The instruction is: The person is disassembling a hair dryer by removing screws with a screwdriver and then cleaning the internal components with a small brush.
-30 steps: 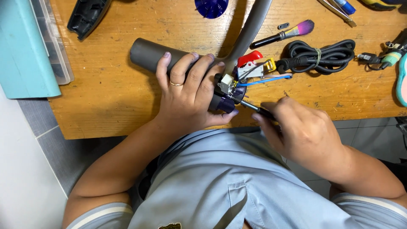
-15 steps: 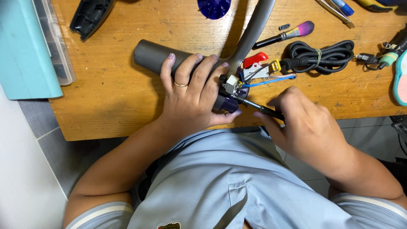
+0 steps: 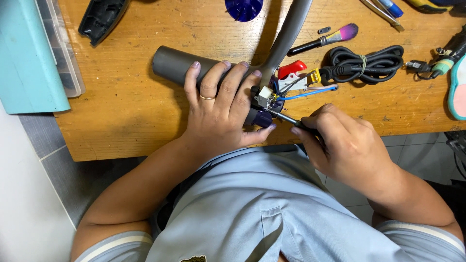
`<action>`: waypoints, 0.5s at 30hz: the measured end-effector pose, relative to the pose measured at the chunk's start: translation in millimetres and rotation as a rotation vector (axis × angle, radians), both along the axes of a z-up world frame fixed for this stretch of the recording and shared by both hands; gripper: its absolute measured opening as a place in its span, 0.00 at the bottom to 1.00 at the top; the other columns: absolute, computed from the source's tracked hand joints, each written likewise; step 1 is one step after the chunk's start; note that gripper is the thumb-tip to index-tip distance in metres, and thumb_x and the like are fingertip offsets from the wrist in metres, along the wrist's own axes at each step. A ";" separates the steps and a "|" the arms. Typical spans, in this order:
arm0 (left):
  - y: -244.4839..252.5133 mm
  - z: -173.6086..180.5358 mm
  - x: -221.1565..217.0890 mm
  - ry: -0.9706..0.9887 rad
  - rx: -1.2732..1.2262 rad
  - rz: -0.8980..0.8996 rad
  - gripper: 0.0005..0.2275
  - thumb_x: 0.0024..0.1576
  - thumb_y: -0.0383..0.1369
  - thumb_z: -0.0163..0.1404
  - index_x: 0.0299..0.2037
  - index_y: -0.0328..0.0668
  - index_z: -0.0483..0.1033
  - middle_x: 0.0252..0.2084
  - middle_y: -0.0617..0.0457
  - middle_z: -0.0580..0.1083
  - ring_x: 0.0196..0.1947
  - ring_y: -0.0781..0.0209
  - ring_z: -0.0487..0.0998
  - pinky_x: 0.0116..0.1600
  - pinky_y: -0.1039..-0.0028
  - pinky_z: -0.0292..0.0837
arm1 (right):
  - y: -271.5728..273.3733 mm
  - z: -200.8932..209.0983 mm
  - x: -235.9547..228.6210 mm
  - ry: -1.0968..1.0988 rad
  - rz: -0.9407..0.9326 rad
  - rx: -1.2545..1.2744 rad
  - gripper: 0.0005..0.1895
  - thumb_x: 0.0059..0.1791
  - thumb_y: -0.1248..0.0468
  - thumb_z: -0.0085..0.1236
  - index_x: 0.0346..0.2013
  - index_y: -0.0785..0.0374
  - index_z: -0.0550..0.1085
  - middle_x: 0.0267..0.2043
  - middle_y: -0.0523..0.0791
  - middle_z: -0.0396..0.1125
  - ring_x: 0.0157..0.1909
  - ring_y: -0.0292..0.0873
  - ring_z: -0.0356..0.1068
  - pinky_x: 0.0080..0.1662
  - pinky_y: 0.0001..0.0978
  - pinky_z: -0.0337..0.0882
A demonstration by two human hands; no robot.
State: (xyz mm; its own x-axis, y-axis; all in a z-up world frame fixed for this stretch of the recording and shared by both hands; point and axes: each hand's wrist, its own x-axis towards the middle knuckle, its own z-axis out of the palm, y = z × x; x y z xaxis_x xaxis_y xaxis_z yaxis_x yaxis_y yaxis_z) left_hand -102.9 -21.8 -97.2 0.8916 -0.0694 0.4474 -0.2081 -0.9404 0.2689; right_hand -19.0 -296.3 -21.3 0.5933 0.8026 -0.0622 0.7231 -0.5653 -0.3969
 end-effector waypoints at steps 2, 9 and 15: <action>-1.0 1.3 1.0 0.006 -0.005 0.003 0.38 0.70 0.70 0.48 0.66 0.39 0.83 0.68 0.45 0.78 0.68 0.42 0.77 0.75 0.32 0.62 | -0.2 -1.5 3.4 -0.034 0.027 -0.002 0.12 0.63 0.59 0.70 0.46 0.64 0.76 0.38 0.46 0.70 0.34 0.51 0.73 0.29 0.50 0.70; -2.1 -2.7 1.2 0.010 -0.003 0.014 0.38 0.68 0.70 0.51 0.66 0.40 0.84 0.69 0.45 0.78 0.68 0.42 0.77 0.75 0.32 0.61 | 10.4 -0.7 23.4 0.459 -0.167 -0.067 0.12 0.56 0.54 0.69 0.45 0.57 0.79 0.28 0.41 0.76 0.26 0.46 0.72 0.36 0.41 0.71; -2.2 -3.4 -0.9 -0.004 -0.003 0.016 0.38 0.69 0.71 0.50 0.66 0.40 0.83 0.69 0.45 0.78 0.68 0.43 0.77 0.76 0.33 0.61 | 0.4 -9.3 14.5 0.230 -0.026 0.032 0.13 0.58 0.61 0.71 0.43 0.63 0.74 0.38 0.46 0.72 0.36 0.50 0.74 0.39 0.45 0.72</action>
State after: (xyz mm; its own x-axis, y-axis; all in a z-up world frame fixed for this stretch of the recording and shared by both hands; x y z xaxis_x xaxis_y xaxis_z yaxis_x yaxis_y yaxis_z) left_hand -103.8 -24.0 -100.7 0.8910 -0.0541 0.4507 -0.1941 -0.9429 0.2706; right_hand -4.5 -296.0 -30.6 0.5872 0.7907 -0.1734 0.5966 -0.5675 -0.5675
